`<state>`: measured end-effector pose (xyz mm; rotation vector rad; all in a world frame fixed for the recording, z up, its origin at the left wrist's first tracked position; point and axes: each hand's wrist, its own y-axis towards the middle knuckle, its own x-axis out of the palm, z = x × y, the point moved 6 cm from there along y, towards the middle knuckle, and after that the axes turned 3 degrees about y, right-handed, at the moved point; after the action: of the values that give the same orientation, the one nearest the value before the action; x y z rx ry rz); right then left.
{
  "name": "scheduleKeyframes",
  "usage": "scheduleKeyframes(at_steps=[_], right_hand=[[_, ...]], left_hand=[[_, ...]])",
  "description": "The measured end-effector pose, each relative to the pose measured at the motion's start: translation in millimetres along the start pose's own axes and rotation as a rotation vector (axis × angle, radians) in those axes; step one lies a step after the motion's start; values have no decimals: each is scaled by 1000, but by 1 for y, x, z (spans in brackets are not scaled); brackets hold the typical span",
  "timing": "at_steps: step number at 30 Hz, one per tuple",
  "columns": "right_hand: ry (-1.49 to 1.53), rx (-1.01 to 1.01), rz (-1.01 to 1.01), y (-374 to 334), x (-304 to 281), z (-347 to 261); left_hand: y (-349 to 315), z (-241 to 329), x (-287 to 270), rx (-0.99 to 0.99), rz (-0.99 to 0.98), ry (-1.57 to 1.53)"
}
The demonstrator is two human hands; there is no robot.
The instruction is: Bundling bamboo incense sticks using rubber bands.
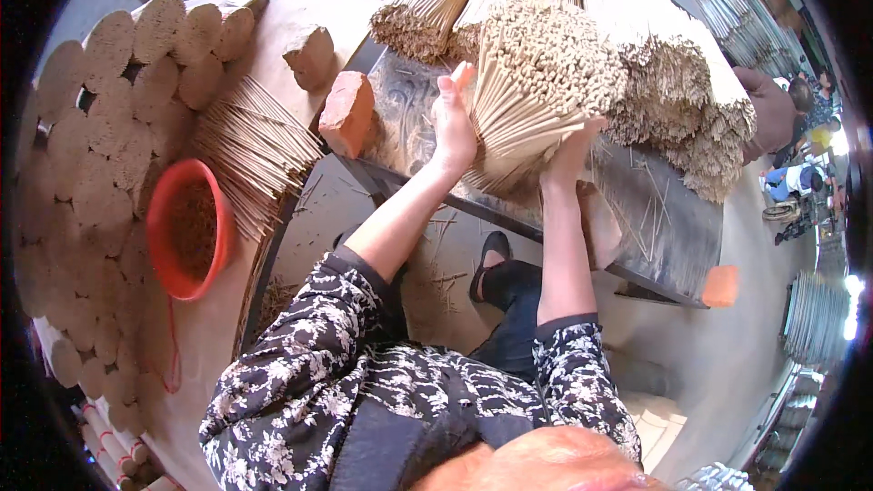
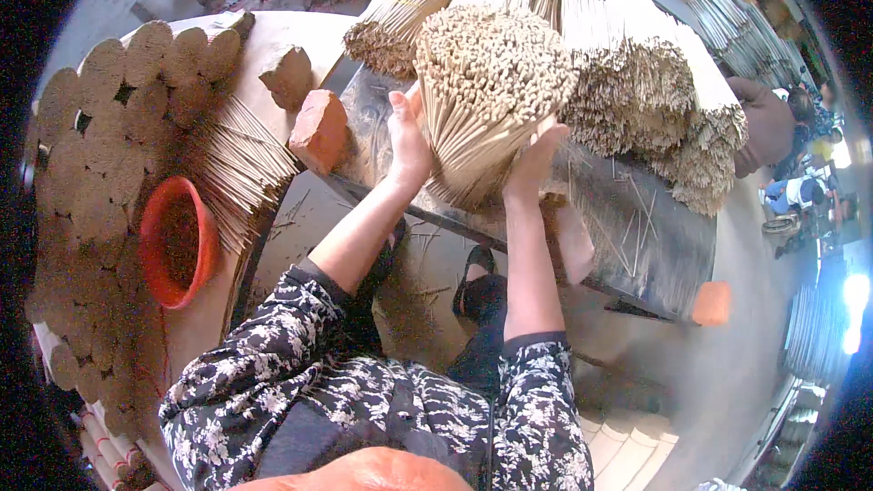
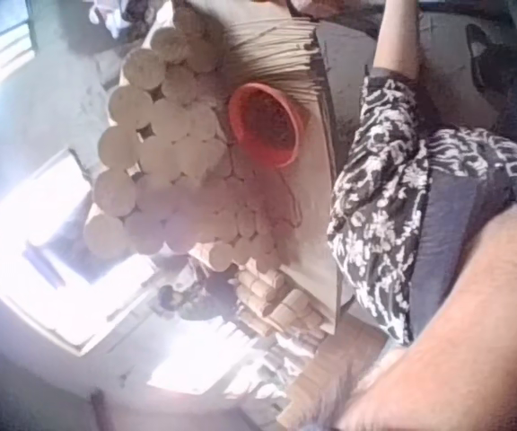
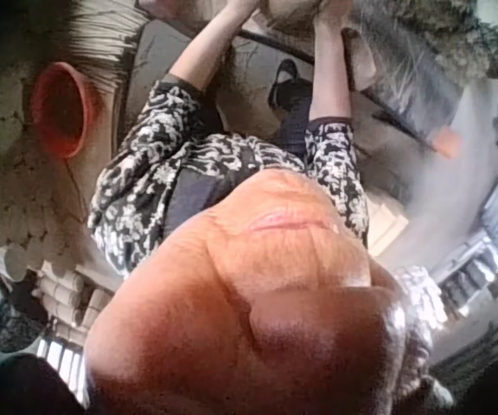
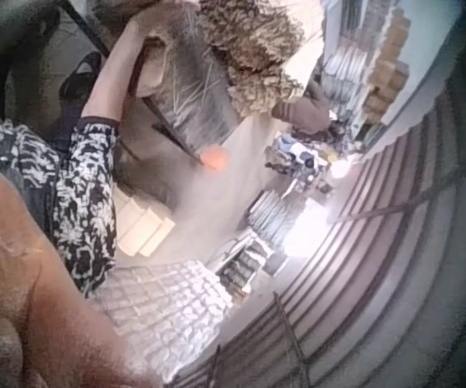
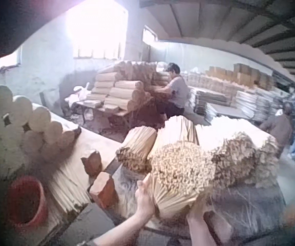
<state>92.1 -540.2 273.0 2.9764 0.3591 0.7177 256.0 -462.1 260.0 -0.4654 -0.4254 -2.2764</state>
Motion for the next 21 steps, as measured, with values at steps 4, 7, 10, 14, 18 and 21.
scheduleKeyframes(at_steps=[4,7,10,14,18,21], right_hand=[[-156,-49,-219,10,9,8],[-140,-101,-212,-2,12,14],[126,-103,-52,-14,5,12],[-58,-9,284,-12,-10,-15],[-267,-471,-14,-12,17,-111],[-693,-724,-385,-13,52,-163]], left_hand=[[-27,8,19,140,-101,90],[-19,18,24,64,-107,-44],[4,19,26,-2,-157,-23],[13,3,0,-34,4,-16],[11,2,-10,92,30,107],[15,2,-8,65,26,71]])
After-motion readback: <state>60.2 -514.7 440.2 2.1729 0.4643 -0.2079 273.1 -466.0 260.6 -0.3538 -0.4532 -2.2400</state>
